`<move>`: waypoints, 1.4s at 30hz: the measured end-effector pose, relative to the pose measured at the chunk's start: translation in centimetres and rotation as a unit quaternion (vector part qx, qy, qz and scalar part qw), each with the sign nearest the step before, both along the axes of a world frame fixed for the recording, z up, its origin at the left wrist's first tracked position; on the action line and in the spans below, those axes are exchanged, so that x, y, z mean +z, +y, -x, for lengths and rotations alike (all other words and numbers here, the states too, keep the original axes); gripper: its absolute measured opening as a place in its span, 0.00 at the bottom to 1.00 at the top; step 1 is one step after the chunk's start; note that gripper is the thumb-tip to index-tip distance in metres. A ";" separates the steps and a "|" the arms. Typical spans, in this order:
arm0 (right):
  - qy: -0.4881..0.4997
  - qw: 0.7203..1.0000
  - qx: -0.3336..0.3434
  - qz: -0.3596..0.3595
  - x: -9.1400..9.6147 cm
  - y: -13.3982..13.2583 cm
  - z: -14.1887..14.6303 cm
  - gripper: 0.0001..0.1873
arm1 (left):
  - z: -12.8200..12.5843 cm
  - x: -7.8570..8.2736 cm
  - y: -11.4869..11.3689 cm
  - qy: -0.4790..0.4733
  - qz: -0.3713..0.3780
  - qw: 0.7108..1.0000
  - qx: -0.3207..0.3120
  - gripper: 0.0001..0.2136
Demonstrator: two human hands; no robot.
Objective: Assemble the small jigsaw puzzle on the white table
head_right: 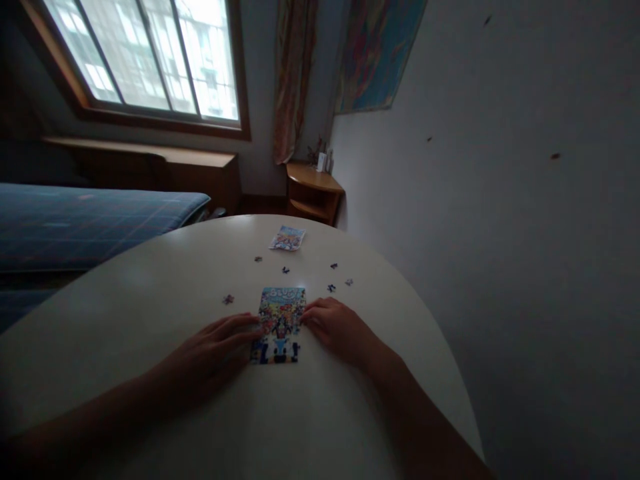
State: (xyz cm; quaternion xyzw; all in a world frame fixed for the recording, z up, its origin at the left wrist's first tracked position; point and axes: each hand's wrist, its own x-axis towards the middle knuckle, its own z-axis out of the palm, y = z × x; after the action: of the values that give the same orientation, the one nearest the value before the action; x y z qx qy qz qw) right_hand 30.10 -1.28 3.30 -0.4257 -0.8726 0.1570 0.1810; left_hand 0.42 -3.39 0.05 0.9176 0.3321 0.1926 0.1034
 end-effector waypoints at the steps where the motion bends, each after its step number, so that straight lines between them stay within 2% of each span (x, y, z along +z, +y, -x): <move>1: 0.003 1.000 -0.001 0.001 0.0 0.1 -0.1 0.11 | 0.0 0.0 0.0 0.002 -0.001 1.000 -0.001 0.23; 10: 0.014 1.000 -0.001 0.001 -0.2 0.2 -0.3 0.10 | 0.1 -0.2 0.0 -0.005 0.003 1.000 0.000 0.23; 20: -0.028 0.999 -0.002 0.019 1.2 -0.8 -0.2 0.13 | 0.2 -0.6 0.3 -0.009 -0.012 1.000 -0.004 0.23; 34: -0.024 1.000 0.008 0.015 0.7 -0.8 -0.4 0.13 | 0.4 -0.8 0.4 0.001 -0.017 1.000 -0.006 0.23; 42: 0.003 1.000 -0.028 0.005 1.3 0.2 -2.0 0.04 | 0.5 -1.0 0.3 0.005 -0.010 1.000 0.001 0.23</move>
State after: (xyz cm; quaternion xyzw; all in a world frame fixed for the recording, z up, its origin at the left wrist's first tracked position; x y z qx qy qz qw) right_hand 32.09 -1.13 4.65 -0.4500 -0.8592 0.1574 0.1859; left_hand -0.12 -3.10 -0.99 0.9192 0.3314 0.1917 0.0927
